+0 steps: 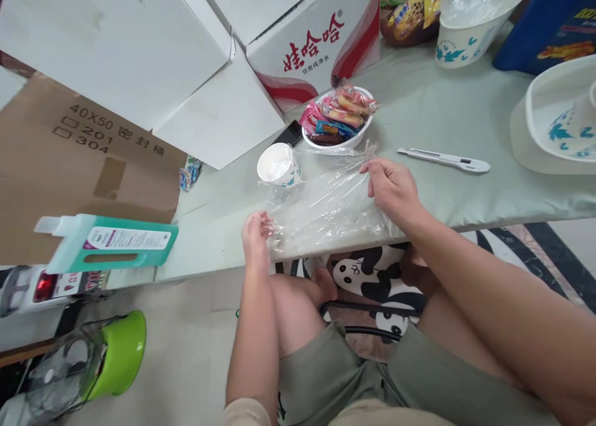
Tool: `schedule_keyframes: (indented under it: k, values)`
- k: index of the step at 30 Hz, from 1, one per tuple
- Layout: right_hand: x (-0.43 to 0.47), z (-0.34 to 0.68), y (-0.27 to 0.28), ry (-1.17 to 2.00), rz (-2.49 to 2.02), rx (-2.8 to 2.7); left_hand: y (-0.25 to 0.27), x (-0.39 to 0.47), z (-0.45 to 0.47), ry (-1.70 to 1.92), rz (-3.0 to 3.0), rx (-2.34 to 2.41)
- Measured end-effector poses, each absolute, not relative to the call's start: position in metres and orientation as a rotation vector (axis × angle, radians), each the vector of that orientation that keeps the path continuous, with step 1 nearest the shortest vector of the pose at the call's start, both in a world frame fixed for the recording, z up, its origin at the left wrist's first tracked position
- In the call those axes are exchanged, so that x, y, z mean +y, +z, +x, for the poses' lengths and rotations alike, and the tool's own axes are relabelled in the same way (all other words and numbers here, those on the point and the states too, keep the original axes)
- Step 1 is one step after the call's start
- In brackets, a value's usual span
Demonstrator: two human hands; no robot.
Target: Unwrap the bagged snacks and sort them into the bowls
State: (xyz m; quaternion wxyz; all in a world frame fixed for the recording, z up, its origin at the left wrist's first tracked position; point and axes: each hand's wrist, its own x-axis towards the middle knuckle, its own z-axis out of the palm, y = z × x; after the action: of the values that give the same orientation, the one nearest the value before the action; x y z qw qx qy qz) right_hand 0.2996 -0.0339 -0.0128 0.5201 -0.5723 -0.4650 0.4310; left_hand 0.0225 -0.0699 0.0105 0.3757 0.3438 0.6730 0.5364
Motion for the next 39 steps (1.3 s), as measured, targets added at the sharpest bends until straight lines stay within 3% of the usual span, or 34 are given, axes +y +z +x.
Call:
schedule_keyframes:
  k: [5, 9, 13, 19, 30, 39]
  values:
    - [-0.028, 0.306, -0.015, 1.049, -1.389, -1.108, 0.018, -0.032, 0.031, 1.012, 0.98, 1.607]
    - [-0.027, 0.31, -0.017, 1.022, -1.403, -1.141, 0.006, -0.015, 0.039, 1.331, 1.073, 1.673]
    - [-0.028, 0.311, -0.017, 1.039, -1.378, -1.139, -0.004, -0.016, 0.035, 1.522, 0.953, 1.402]
    - [-0.024, 0.311, -0.011, 1.068, -1.33, -1.038, -0.006, -0.026, 0.029, 0.897, 0.951, 1.312]
    - [-0.019, 0.323, -0.014, 1.3, -1.193, -0.932, -0.008, -0.01, 0.017, 1.177, 0.87, 1.305]
    - [-0.019, 0.337, -0.018, 1.289, -1.042, -1.05, -0.016, 0.003, 0.016, 1.272, 0.941, 1.158]
